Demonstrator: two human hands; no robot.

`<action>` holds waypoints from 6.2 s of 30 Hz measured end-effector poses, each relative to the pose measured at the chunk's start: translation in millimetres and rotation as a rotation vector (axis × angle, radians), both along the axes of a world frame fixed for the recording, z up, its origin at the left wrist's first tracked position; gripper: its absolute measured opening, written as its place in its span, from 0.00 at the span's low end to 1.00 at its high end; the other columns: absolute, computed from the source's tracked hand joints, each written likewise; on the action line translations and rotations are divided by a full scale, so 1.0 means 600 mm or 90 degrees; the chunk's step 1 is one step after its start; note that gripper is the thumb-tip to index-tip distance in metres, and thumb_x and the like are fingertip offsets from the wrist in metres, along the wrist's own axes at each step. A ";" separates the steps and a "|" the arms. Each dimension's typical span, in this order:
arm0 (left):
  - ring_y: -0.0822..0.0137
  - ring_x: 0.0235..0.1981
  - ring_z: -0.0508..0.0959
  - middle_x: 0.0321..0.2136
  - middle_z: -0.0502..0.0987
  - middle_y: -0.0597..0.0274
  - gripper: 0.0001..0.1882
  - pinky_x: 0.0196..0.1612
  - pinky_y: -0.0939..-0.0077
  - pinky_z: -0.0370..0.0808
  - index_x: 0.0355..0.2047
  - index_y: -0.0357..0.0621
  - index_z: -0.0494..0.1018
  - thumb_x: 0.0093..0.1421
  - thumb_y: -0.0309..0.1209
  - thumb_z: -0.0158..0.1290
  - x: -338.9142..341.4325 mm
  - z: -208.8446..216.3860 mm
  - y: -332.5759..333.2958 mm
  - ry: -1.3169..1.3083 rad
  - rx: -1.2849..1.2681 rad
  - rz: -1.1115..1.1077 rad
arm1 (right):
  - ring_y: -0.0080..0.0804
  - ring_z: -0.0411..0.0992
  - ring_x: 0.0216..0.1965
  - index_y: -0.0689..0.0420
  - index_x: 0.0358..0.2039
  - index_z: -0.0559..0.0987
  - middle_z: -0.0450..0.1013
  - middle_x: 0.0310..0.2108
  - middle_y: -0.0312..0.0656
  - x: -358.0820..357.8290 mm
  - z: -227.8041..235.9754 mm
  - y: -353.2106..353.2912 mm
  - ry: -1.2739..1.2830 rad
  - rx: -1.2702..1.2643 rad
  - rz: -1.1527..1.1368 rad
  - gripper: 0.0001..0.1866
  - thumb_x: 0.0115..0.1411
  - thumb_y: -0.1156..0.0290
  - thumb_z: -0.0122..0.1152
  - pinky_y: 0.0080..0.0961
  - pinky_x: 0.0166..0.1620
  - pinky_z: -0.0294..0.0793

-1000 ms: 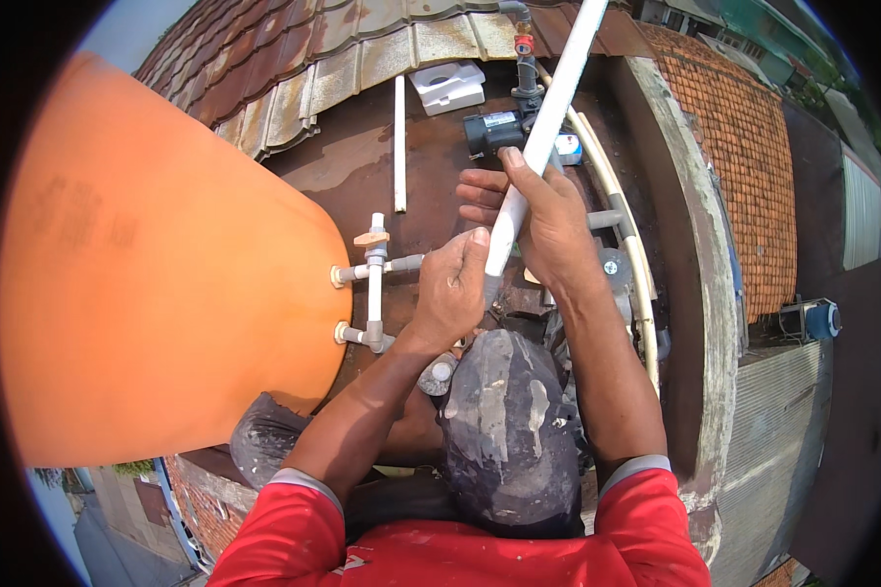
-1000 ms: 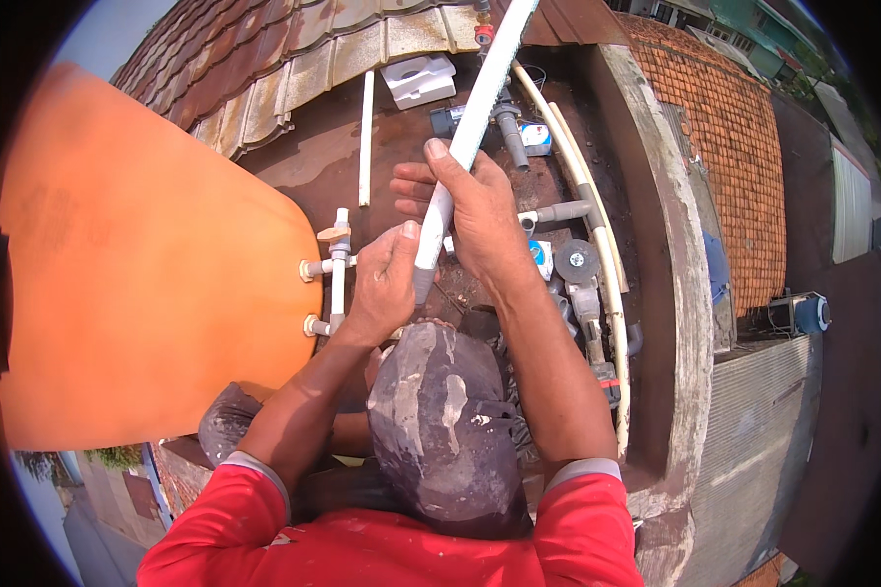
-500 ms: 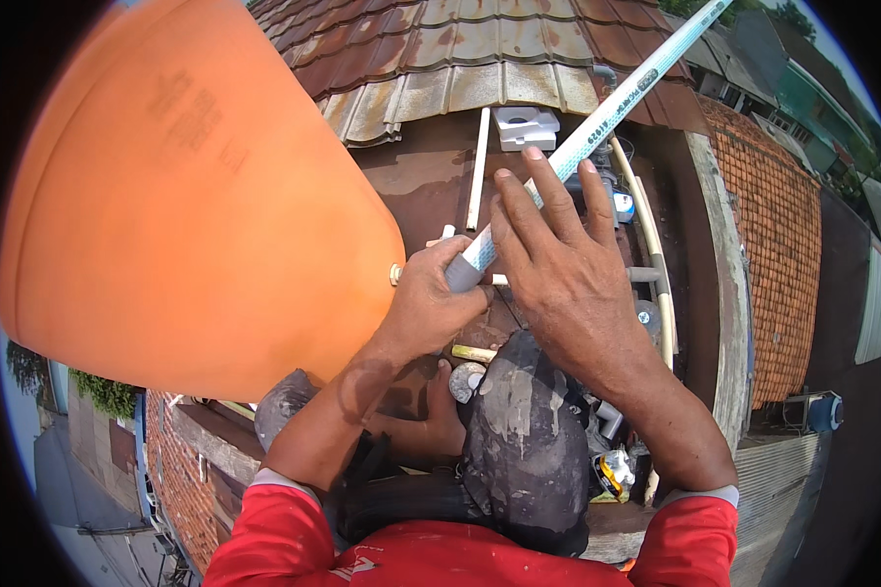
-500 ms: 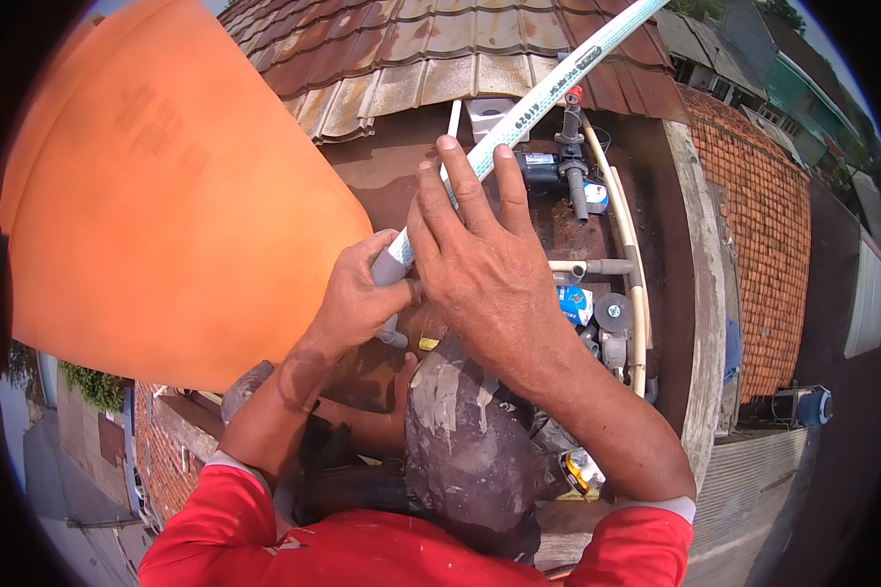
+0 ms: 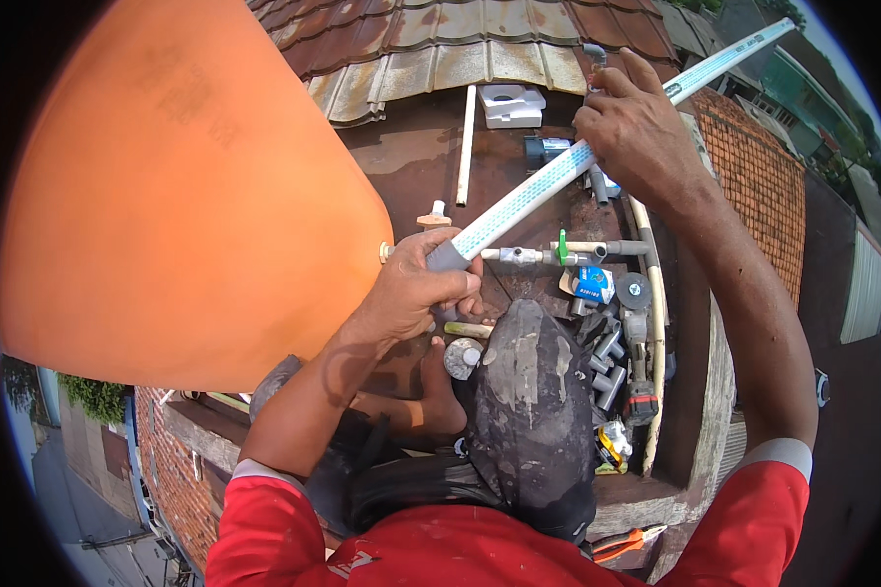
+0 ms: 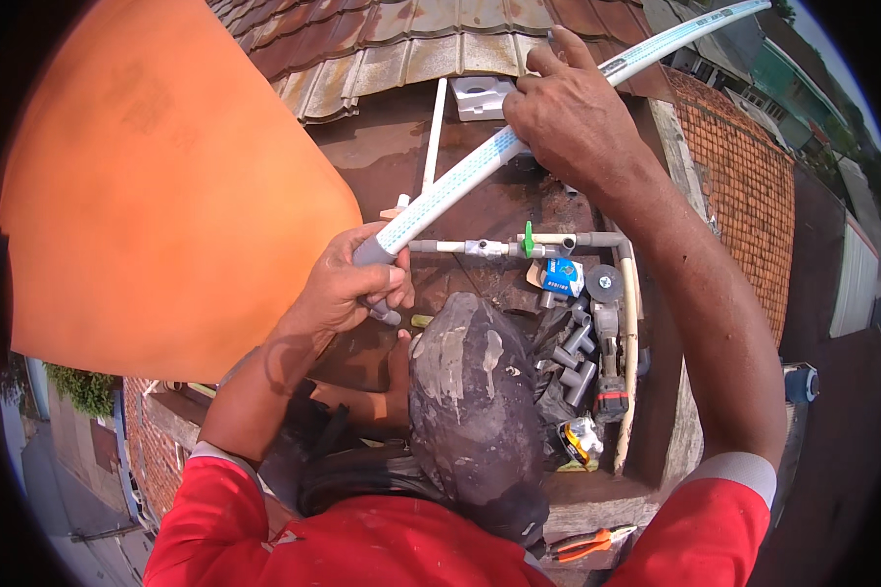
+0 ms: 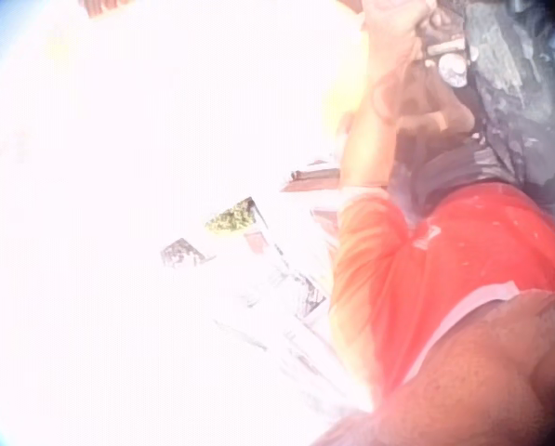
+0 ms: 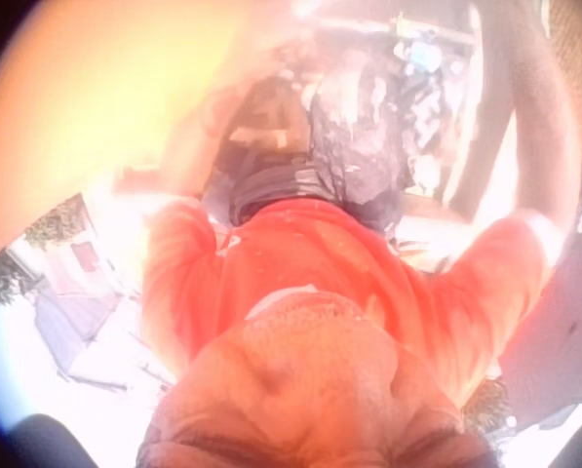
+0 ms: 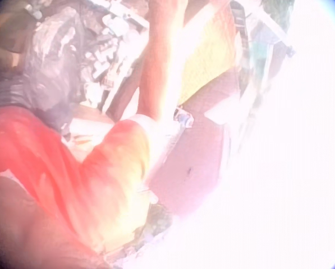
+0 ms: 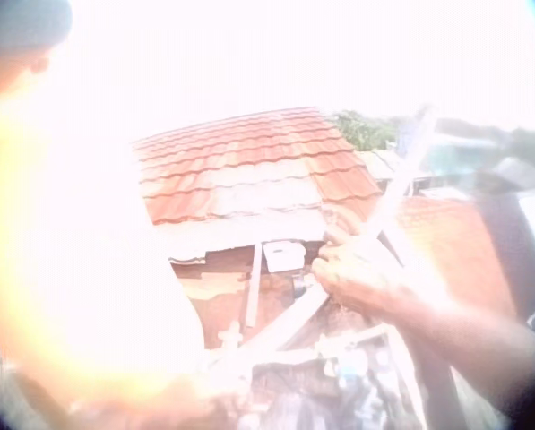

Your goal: The person sits on a rooftop and assembles a PVC pipe system connected to a large orange water tank. They use a power tool to cut and smooth pipe ends, then fit various fittings and valves together by hand.

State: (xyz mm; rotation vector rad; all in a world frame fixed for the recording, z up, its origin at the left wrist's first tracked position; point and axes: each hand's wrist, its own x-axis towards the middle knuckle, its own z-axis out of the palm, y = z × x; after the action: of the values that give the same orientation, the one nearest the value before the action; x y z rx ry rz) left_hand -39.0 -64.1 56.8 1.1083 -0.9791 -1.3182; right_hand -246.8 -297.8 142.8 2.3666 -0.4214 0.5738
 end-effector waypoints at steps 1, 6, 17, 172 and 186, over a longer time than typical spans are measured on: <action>0.73 0.25 0.77 0.25 0.76 0.64 0.09 0.37 0.70 0.80 0.42 0.33 0.78 0.65 0.24 0.64 0.002 -0.008 -0.002 0.080 0.010 -0.023 | 0.43 0.74 0.58 0.53 0.50 0.84 0.78 0.47 0.49 -0.035 -0.010 -0.002 -0.022 -0.010 -0.036 0.14 0.64 0.69 0.69 0.52 0.73 0.61; 0.66 0.22 0.75 0.25 0.75 0.62 0.26 0.35 0.63 0.79 0.42 0.36 0.77 0.78 0.51 0.51 0.028 -0.099 0.006 0.213 0.009 -0.030 | 0.49 0.74 0.60 0.59 0.58 0.79 0.77 0.54 0.54 -0.200 -0.107 0.060 -0.325 0.206 -0.183 0.21 0.67 0.67 0.68 0.49 0.68 0.68; 0.68 0.19 0.69 0.10 0.62 0.70 0.25 0.30 0.72 0.68 0.36 0.38 0.77 0.79 0.50 0.48 0.047 -0.176 -0.052 0.225 0.118 0.000 | 0.61 0.82 0.56 0.70 0.51 0.81 0.83 0.51 0.65 -0.406 -0.734 0.103 -0.119 1.011 -0.671 0.37 0.54 0.51 0.85 0.48 0.58 0.82; 0.73 0.15 0.71 0.19 0.74 0.63 0.13 0.16 0.74 0.70 0.32 0.36 0.80 0.69 0.35 0.58 0.161 -0.316 0.123 0.050 0.268 0.453 | 0.35 0.83 0.23 0.76 0.44 0.71 0.82 0.29 0.56 0.100 -0.266 0.333 0.058 1.205 -0.347 0.29 0.56 0.67 0.79 0.35 0.30 0.82; 0.73 0.15 0.71 0.19 0.74 0.64 0.13 0.15 0.74 0.71 0.32 0.36 0.79 0.70 0.35 0.58 0.163 -0.319 0.121 0.080 0.253 0.446 | 0.43 0.85 0.27 0.76 0.43 0.71 0.82 0.30 0.60 0.098 -0.273 0.342 0.047 1.113 -0.326 0.31 0.60 0.61 0.78 0.39 0.36 0.84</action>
State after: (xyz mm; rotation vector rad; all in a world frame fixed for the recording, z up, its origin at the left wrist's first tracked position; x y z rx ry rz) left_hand 58.5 8.3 -134.6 1.4729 -0.1809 -0.9920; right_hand -188.0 -92.8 -21.2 3.4582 -2.0328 -0.4013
